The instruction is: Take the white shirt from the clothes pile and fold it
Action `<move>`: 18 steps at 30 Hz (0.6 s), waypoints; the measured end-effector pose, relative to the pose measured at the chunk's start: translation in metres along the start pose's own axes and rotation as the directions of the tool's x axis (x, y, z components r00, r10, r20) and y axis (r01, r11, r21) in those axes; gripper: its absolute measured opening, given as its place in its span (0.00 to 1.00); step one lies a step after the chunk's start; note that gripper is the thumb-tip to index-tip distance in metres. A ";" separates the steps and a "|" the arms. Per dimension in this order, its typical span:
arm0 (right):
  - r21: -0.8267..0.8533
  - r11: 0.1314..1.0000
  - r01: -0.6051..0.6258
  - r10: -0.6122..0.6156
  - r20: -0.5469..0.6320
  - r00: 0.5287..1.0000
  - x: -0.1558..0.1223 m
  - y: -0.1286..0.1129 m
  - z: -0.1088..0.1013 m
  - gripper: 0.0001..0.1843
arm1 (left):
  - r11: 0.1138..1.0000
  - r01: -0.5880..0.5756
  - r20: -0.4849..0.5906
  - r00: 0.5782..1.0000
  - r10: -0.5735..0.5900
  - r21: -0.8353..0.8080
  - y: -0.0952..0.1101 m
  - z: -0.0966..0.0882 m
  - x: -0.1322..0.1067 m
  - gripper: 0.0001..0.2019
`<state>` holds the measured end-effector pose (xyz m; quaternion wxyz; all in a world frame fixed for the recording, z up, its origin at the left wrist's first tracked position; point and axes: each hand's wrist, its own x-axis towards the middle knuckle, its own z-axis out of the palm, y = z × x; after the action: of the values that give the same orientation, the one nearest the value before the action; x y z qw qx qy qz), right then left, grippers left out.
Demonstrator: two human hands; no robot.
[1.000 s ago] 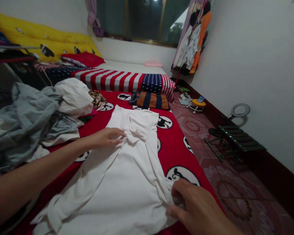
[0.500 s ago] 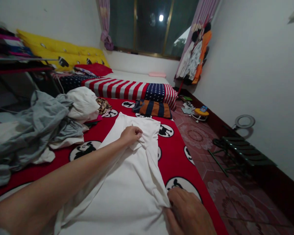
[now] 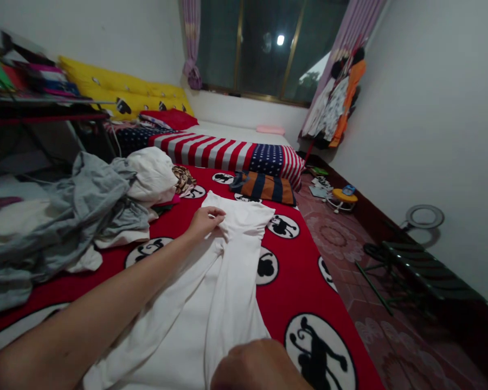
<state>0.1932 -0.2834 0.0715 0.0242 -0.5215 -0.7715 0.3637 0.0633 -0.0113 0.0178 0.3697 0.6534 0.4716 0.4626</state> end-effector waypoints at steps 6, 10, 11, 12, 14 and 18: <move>0.212 0.977 0.007 0.090 -0.443 0.892 0.071 0.040 -0.089 0.09 | 0.995 -0.013 0.016 1.000 0.014 -0.096 -0.017 0.000 -0.015 0.09; 0.113 0.990 -0.090 0.143 -0.667 0.731 0.146 0.077 -0.133 0.12 | 0.991 -0.052 0.045 0.997 0.058 -0.122 -0.014 -0.002 -0.017 0.11; 0.087 0.989 -0.123 0.149 -0.681 0.717 0.163 0.082 -0.139 0.14 | 0.990 -0.077 0.054 0.995 0.084 -0.119 -0.014 -0.003 -0.017 0.12; 0.063 0.987 -0.149 0.152 -0.683 0.715 0.178 0.085 -0.143 0.17 | 0.988 -0.106 0.062 0.992 0.113 -0.109 -0.014 -0.003 -0.017 0.13; 0.023 0.984 -0.175 0.145 -0.670 0.728 0.202 0.085 -0.147 0.21 | 0.984 -0.162 0.071 0.983 0.168 -0.077 -0.015 -0.004 -0.018 0.15; -0.051 0.985 -0.167 0.091 -0.666 0.740 0.233 0.078 -0.151 0.03 | 0.971 -0.238 0.018 0.971 0.238 0.006 -0.015 -0.006 -0.019 0.16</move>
<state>0.2114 0.0038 0.0572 0.2422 -0.6691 -0.6932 0.1148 0.0508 -0.0254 0.0013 0.3132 0.7108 0.3883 0.4960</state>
